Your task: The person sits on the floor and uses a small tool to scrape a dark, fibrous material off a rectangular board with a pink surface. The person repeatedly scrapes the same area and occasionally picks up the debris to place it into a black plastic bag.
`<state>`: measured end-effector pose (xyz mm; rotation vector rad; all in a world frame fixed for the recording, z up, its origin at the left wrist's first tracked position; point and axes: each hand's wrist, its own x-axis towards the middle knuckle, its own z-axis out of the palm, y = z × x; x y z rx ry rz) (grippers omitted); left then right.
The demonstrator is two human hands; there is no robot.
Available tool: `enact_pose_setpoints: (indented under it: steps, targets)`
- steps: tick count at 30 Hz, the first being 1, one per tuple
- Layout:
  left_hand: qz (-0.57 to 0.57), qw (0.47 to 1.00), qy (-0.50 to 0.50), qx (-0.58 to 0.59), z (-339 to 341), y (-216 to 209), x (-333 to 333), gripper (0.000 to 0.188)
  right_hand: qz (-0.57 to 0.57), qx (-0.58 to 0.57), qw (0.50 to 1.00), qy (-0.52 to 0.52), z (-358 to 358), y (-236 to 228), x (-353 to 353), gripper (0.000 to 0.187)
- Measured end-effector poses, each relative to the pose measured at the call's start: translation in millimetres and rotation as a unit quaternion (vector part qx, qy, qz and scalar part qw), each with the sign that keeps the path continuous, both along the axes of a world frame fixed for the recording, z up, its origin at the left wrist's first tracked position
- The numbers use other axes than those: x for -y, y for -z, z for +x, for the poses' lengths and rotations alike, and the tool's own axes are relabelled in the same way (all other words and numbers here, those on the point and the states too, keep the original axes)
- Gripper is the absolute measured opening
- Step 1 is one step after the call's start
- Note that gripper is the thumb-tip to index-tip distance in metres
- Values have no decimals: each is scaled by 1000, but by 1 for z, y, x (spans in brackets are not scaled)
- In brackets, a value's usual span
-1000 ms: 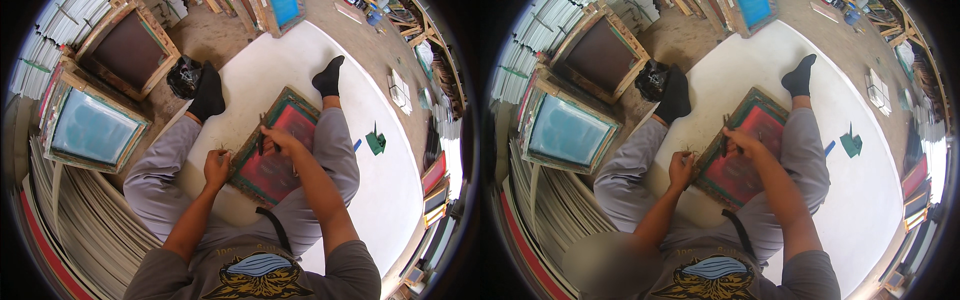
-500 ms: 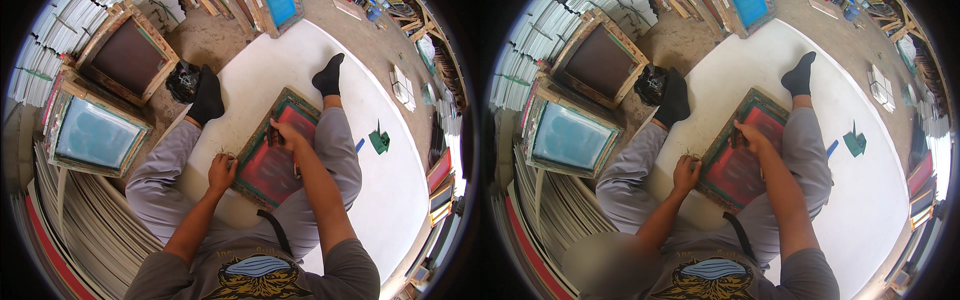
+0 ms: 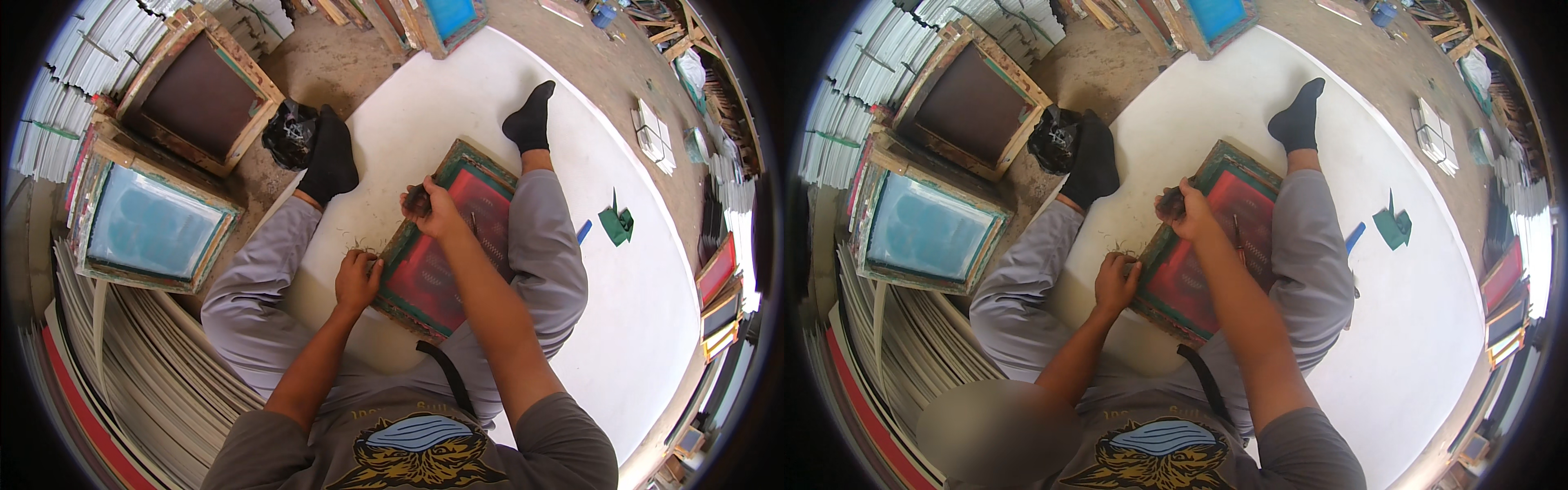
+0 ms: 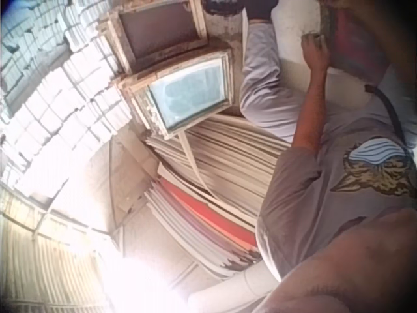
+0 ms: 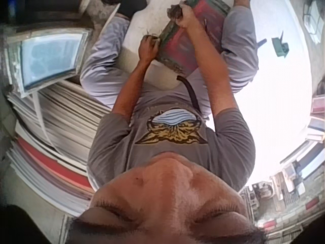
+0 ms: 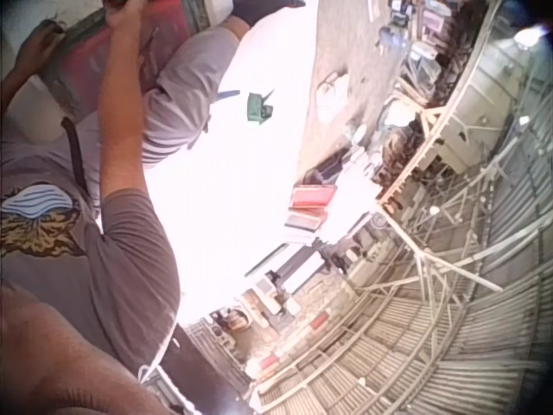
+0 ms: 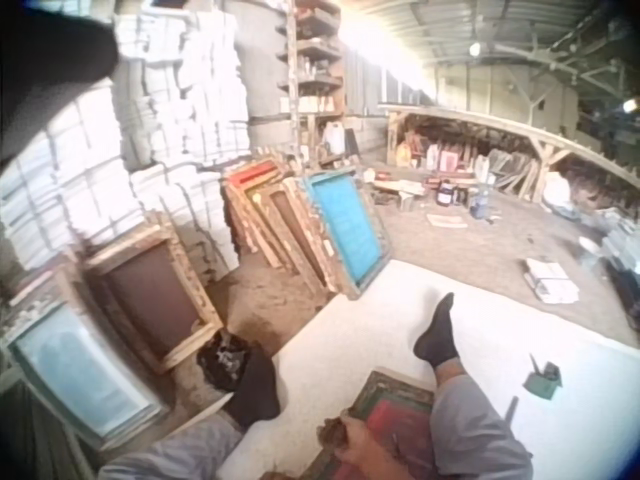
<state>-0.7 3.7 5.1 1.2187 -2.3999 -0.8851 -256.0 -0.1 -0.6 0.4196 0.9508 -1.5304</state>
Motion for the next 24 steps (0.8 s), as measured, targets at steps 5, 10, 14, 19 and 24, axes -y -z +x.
enact_pose_setpoints:
  steps: [5,10,14,19,24]
  targets:
    - [34,999,-9,2,-1,-2,1,25,14,-33,996,-87,-2,-4,-6,47]
    - [18,1000,-5,-24,4,3,0,24,169,-255,910,-280,-26,-44,-30,46]
    - [35,999,-7,-18,1,0,2,25,233,-508,674,-484,-61,-57,-41,42]
    - [53,998,-10,-23,1,-1,2,26,268,-620,490,-552,-75,-51,-42,41]
    - [79,996,-19,-23,1,2,3,27,285,-629,461,-557,-76,-43,-34,37]
